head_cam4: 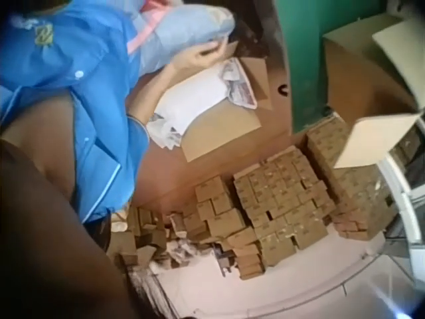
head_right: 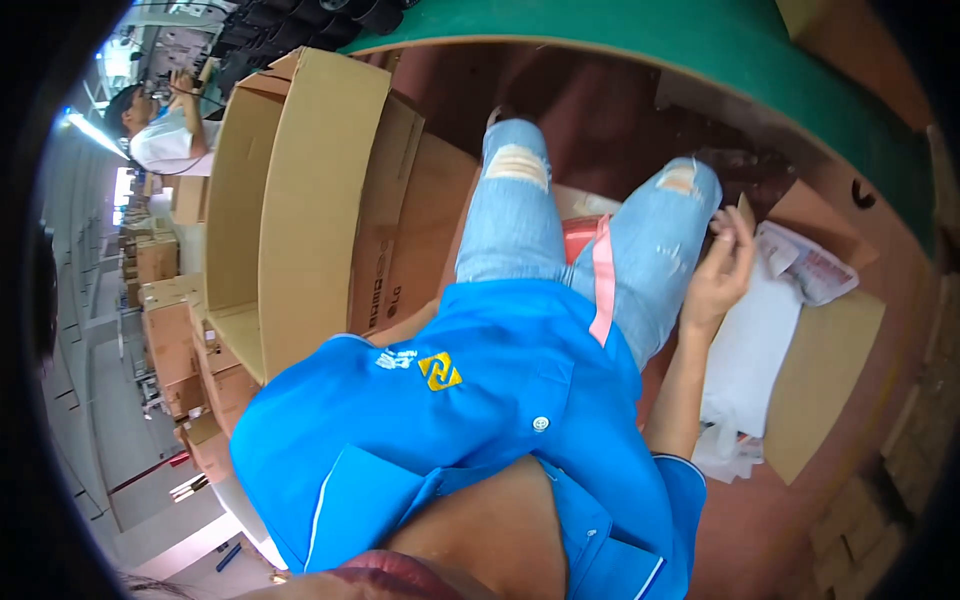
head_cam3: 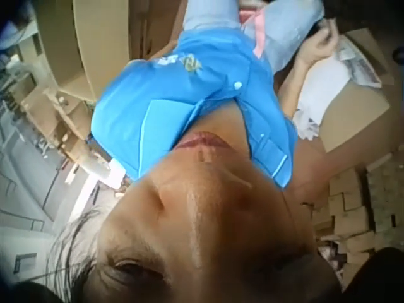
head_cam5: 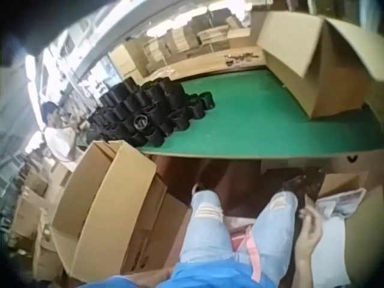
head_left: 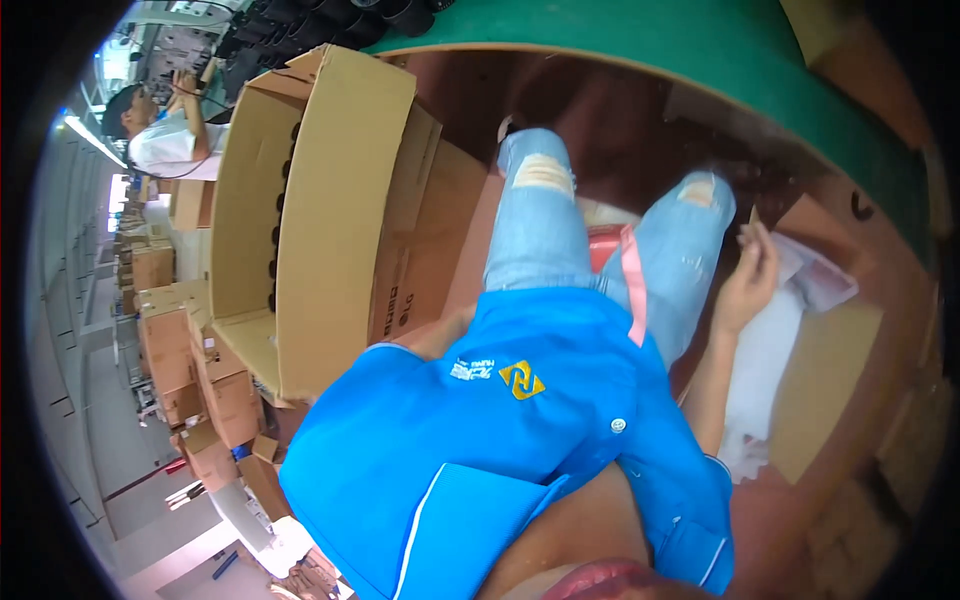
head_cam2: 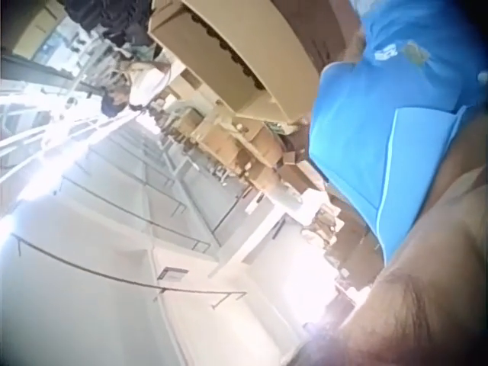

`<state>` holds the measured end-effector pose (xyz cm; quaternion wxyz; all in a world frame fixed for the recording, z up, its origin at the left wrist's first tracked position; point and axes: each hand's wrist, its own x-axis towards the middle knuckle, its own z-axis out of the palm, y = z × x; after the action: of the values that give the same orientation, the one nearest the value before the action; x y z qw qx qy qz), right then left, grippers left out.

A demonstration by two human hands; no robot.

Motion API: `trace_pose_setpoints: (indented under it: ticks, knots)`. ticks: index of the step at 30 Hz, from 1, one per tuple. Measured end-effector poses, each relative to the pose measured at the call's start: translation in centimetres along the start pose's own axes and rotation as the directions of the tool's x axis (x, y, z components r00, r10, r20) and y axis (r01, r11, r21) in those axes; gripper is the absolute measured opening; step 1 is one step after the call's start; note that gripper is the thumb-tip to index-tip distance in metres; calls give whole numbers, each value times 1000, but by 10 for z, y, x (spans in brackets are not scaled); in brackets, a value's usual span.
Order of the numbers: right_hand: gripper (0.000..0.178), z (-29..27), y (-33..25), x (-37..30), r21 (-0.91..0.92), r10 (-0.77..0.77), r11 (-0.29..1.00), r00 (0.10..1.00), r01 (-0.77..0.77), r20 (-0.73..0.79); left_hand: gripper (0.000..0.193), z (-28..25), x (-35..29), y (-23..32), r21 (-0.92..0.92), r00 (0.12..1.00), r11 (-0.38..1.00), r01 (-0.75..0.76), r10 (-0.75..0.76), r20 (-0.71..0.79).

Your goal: The worker assembles electronic components and sorts them into boxes on a production line.

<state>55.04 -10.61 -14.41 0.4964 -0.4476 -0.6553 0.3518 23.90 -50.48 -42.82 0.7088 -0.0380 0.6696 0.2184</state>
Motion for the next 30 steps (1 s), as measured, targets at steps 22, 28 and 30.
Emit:
trace_pose_setpoints:
  ticks: [22, 28, 30]
  knots:
    - [27, 17, -54, 174, -668, 207, 722, 977, -182, -42, 47, -88, 1, 269, -690, 785, 590, -419, 617, 51]
    - [33, -169, -200, 253, -800, -557, 486, 581, -352, -594, 46, -131, -77, 583, 131, 664, 772, -622, 431, 611]
    - [31, -147, -271, 340, -714, -479, 654, 594, -249, -646, 45, -74, -132, 654, 336, 673, 665, -666, 344, 654]
